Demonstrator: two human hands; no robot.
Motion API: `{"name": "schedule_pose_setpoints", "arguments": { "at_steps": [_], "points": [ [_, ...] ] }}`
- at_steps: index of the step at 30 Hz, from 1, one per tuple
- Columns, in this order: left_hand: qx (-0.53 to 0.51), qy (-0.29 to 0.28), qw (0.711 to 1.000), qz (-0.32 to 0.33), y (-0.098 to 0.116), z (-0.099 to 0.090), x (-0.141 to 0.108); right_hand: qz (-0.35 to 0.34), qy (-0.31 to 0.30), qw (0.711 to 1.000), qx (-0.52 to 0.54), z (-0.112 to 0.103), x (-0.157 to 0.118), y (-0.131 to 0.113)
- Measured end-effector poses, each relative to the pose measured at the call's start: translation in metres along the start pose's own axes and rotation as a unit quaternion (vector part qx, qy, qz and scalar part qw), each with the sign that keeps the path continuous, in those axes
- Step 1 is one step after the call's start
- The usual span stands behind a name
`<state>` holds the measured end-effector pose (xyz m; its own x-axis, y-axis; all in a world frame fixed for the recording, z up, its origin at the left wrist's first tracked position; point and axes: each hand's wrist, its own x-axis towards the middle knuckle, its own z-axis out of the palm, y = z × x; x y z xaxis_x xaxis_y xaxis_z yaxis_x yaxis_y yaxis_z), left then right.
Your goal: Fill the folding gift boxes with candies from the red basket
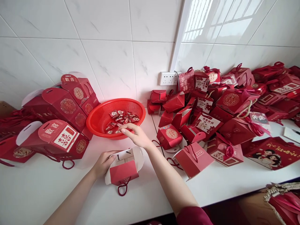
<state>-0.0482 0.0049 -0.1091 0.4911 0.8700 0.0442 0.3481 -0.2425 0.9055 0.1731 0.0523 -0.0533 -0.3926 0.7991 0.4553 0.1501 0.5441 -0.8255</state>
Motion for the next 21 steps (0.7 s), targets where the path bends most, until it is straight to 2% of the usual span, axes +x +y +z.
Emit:
{"name": "schedule_pose_setpoints", "arguments": {
  "at_steps": [3, 6, 9, 11, 15, 18, 21],
  "points": [
    [0.074, 0.057, 0.996, 0.005, -0.005, -0.002, 0.000, 0.012, 0.008, 1.000, -0.015, -0.010, -0.020, -0.025],
    [0.135, 0.145, 0.980, 0.026, -0.009, -0.001, 0.000, 0.002, -0.087, 0.992, -0.092, -0.011, -0.043, -0.045],
    [0.141, 0.179, 0.972, 0.053, -0.008, 0.002, 0.000, -0.022, -0.158, 0.972, -0.170, -0.003, -0.062, -0.049],
    [0.129, 0.178, 0.974, 0.053, -0.005, 0.004, 0.000, -0.016, -0.153, 0.970, -0.186, 0.003, -0.072, -0.044],
    [0.101, 0.158, 0.982, 0.037, 0.000, 0.007, 0.000, -0.026, -0.099, 0.985, -0.141, 0.010, -0.089, -0.028],
    [0.081, 0.145, 0.986, 0.024, 0.000, 0.008, 0.000, -0.087, -0.058, 0.986, -0.130, 0.013, -0.098, -0.021],
    [0.056, 0.170, 0.984, -0.018, -0.005, 0.006, 0.002, -0.163, -0.054, 0.971, -0.169, 0.015, -0.101, -0.021]
  ]
}}
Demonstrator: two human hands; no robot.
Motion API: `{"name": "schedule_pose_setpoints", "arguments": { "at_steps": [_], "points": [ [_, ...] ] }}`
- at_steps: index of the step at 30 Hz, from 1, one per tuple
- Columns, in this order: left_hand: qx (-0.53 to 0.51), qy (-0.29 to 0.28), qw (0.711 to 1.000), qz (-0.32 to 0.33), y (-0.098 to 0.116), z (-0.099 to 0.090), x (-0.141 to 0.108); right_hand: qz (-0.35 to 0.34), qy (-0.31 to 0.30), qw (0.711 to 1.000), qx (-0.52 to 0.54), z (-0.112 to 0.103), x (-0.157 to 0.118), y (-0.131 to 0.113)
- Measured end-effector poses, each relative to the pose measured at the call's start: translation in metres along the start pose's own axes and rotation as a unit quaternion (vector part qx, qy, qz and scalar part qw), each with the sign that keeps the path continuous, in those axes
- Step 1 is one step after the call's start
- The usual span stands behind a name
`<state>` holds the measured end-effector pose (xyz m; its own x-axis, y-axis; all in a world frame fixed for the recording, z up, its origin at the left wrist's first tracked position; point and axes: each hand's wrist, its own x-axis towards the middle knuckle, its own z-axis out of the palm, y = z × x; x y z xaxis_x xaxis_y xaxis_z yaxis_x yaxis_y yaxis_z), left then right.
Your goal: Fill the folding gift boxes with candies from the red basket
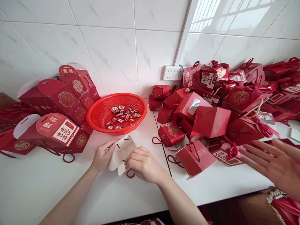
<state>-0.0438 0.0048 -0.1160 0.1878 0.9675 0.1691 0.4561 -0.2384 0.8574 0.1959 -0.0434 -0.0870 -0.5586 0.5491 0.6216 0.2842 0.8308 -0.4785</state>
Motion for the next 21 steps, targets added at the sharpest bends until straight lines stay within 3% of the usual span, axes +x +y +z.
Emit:
{"name": "schedule_pose_setpoints", "arguments": {
  "at_steps": [3, 7, 11, 14, 16, 19, 21],
  "points": [
    [-0.003, 0.030, 0.999, -0.039, -0.003, -0.004, 0.004, -0.014, -0.036, 0.999, -0.002, 0.000, 0.002, -0.003],
    [0.023, 0.031, 0.998, -0.040, -0.001, -0.012, 0.009, 0.034, -0.074, 0.995, 0.059, 0.001, 0.004, -0.003],
    [0.042, 0.033, 0.997, -0.048, 0.000, -0.011, 0.011, 0.098, -0.057, 0.993, -0.029, 0.013, 0.005, 0.003],
    [0.020, 0.053, 0.997, -0.049, -0.004, -0.004, 0.011, 0.092, -0.073, 0.990, -0.074, 0.019, 0.007, 0.002],
    [-0.003, 0.062, 0.997, -0.044, -0.007, -0.002, 0.010, 0.078, -0.070, 0.991, -0.079, 0.011, 0.008, -0.004],
    [-0.029, 0.060, 0.997, -0.039, -0.011, -0.003, 0.008, 0.092, -0.012, 0.987, -0.132, -0.025, 0.003, -0.017],
    [-0.039, 0.057, 0.997, -0.039, -0.012, -0.006, 0.007, 0.163, 0.135, 0.949, -0.235, -0.060, -0.011, -0.021]
  ]
}}
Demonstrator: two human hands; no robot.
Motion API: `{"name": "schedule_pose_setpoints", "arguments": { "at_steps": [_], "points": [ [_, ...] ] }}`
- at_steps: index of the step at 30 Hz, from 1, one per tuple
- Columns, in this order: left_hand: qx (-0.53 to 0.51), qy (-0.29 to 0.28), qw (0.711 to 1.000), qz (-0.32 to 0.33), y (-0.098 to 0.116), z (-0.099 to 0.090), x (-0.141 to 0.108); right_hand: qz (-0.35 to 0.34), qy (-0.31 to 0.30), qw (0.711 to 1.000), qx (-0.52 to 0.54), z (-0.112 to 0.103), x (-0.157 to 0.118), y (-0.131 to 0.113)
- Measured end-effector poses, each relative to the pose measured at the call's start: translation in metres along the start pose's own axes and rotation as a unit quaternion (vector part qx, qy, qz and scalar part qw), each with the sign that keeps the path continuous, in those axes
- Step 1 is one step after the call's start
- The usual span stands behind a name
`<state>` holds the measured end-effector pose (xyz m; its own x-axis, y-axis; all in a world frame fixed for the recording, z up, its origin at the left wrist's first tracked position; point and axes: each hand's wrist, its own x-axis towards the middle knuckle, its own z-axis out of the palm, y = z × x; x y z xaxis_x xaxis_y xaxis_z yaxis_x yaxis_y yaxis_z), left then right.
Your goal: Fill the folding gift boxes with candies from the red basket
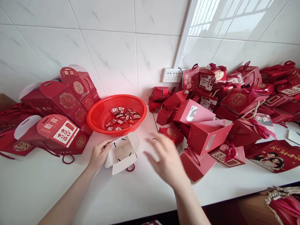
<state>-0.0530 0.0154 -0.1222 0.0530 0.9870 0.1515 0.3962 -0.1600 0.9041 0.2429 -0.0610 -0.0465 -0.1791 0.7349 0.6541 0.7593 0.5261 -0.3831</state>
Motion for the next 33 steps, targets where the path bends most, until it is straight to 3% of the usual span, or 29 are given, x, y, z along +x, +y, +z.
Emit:
{"name": "schedule_pose_setpoints", "arguments": {
  "at_steps": [1, 3, 6, 8, 11, 14, 16, 17, 19, 21, 23, 26, 30, 33],
  "points": [
    [-0.003, -0.002, 1.000, -0.001, 0.000, -0.001, 0.000, 0.056, 0.076, 0.993, -0.063, -0.016, -0.002, 0.012],
    [-0.005, -0.008, 1.000, 0.000, -0.001, -0.003, 0.000, 0.150, 0.182, 0.952, -0.194, -0.043, -0.010, 0.040],
    [-0.002, -0.017, 1.000, 0.003, -0.002, -0.004, 0.000, 0.330, 0.199, 0.895, -0.225, -0.061, -0.024, 0.077],
    [0.000, -0.019, 1.000, 0.003, -0.003, -0.003, -0.001, 0.384, 0.173, 0.885, -0.199, -0.059, -0.031, 0.088],
    [-0.007, -0.022, 1.000, 0.001, -0.002, -0.003, -0.002, 0.302, 0.196, 0.909, -0.208, -0.040, -0.037, 0.076],
    [-0.007, -0.020, 1.000, 0.007, -0.001, -0.003, -0.003, 0.163, 0.276, 0.922, -0.215, -0.014, -0.039, 0.042],
    [-0.002, -0.017, 1.000, 0.012, 0.000, -0.002, -0.003, 0.088, 0.291, 0.937, -0.172, 0.000, -0.039, 0.018],
    [-0.001, -0.017, 1.000, 0.012, 0.000, -0.002, -0.003, 0.050, 0.259, 0.956, -0.131, 0.007, -0.037, 0.007],
    [-0.005, -0.021, 1.000, 0.008, 0.001, -0.002, -0.003, -0.042, 0.124, 0.991, -0.041, 0.019, -0.030, -0.011],
    [-0.008, -0.028, 1.000, 0.007, 0.001, -0.001, -0.003, -0.125, -0.019, 0.992, 0.011, 0.031, -0.020, -0.023],
    [-0.005, -0.032, 0.999, 0.014, 0.001, -0.001, -0.004, -0.159, -0.110, 0.981, 0.032, 0.043, -0.009, -0.030],
    [0.012, -0.025, 0.999, 0.020, 0.003, -0.002, -0.005, -0.152, -0.177, 0.969, 0.079, 0.059, 0.000, -0.032],
    [0.037, -0.003, 0.999, 0.014, 0.004, -0.003, -0.004, -0.137, -0.212, 0.955, 0.154, 0.067, -0.003, -0.030],
    [0.049, 0.004, 0.999, 0.004, 0.003, -0.003, -0.002, -0.101, -0.234, 0.957, 0.142, 0.068, -0.008, -0.027]
  ]
}}
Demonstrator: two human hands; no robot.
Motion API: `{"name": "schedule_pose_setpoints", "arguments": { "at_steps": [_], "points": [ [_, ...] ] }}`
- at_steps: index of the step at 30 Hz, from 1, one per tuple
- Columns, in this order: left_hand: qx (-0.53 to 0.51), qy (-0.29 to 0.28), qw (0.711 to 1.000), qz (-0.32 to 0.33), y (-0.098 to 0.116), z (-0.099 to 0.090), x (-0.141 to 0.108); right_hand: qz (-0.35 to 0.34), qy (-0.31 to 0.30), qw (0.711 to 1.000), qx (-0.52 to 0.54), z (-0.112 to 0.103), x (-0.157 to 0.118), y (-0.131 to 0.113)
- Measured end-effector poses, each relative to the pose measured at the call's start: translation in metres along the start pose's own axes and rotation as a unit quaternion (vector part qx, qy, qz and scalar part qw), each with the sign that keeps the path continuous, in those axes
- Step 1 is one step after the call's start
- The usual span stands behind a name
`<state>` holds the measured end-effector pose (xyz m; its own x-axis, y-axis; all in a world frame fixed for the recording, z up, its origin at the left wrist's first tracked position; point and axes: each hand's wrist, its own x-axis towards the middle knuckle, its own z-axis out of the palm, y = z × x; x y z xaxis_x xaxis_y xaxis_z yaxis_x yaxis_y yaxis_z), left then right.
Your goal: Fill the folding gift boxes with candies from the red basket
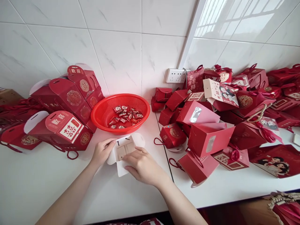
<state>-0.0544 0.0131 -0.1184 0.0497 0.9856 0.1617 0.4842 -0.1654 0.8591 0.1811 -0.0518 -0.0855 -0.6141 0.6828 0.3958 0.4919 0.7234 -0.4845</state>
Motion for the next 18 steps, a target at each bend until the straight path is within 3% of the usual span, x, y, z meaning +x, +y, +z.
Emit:
{"name": "schedule_pose_setpoints", "arguments": {
  "at_steps": [3, 8, 12, 15, 18],
  "points": [
    [-0.019, -0.005, 1.000, -0.007, -0.002, 0.004, 0.002, 0.026, 0.009, 0.999, -0.037, 0.007, 0.001, 0.008],
    [-0.053, 0.010, 0.999, -0.005, -0.001, 0.013, 0.000, 0.002, 0.054, 0.998, -0.044, 0.026, 0.004, 0.023],
    [-0.061, 0.003, 0.998, -0.006, 0.004, 0.013, -0.001, -0.007, 0.074, 0.997, -0.025, 0.026, -0.001, 0.016],
    [-0.014, 0.054, 0.997, 0.062, 0.018, 0.003, -0.002, -0.029, 0.089, 0.996, -0.005, 0.010, -0.004, 0.005],
    [0.057, 0.127, 0.979, 0.148, 0.043, -0.020, 0.000, -0.034, 0.147, 0.989, 0.004, -0.009, -0.003, 0.003]
  ]
}}
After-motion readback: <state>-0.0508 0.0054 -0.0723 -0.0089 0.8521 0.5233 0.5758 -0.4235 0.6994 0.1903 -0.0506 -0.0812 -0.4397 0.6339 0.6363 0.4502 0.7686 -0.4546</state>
